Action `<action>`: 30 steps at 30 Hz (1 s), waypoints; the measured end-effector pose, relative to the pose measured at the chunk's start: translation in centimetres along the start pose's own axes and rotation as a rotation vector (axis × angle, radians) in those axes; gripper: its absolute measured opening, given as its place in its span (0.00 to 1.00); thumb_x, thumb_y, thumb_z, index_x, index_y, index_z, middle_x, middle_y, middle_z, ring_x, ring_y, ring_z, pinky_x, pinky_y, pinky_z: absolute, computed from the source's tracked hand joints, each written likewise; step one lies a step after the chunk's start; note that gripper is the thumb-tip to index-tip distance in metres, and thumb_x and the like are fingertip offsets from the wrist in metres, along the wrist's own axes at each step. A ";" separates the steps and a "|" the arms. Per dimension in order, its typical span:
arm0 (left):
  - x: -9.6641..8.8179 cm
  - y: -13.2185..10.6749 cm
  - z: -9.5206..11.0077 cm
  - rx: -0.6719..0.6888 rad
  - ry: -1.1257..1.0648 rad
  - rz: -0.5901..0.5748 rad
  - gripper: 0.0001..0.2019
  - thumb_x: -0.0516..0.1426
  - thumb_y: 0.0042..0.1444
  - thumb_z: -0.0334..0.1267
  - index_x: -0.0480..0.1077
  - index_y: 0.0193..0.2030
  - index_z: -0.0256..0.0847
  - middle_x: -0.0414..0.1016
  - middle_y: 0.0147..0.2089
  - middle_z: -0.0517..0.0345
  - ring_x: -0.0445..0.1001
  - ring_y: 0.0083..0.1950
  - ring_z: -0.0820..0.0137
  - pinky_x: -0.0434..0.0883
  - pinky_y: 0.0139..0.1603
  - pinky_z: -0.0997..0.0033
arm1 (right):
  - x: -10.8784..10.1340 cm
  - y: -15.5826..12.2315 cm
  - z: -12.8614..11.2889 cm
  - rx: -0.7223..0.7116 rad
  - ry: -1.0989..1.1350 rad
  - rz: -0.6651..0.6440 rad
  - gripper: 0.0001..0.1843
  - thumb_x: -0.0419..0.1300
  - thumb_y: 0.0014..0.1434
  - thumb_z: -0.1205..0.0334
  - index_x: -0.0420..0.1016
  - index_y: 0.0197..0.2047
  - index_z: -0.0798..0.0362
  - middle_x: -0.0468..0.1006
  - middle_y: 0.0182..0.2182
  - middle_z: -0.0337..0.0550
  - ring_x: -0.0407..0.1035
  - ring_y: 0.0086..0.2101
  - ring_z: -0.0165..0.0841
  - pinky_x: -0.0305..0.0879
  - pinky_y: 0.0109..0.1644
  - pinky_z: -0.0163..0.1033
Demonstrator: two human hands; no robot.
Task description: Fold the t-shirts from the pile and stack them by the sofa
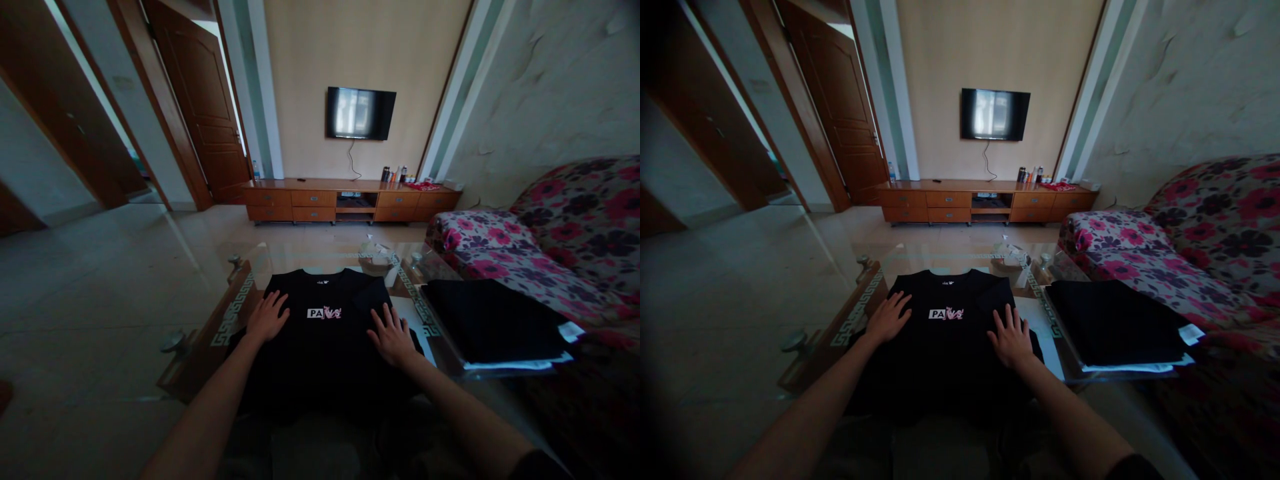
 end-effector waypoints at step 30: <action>-2.9 -6.3 -2.4 0.181 0.060 -0.129 0.33 0.46 0.69 0.56 0.51 0.76 0.47 0.46 0.79 0.54 0.44 0.79 0.60 0.45 0.76 0.54 | 2.4 -0.4 2.9 0.150 0.082 0.036 0.41 0.40 0.69 0.39 0.48 0.76 0.56 0.37 0.76 0.52 0.30 0.73 0.47 0.35 0.74 0.57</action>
Point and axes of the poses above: each hand's wrist, its own y-axis towards the middle knuckle, its own x-axis out of the palm, z = x × y, the point moved 2 cm from there along y, towards the middle knuckle
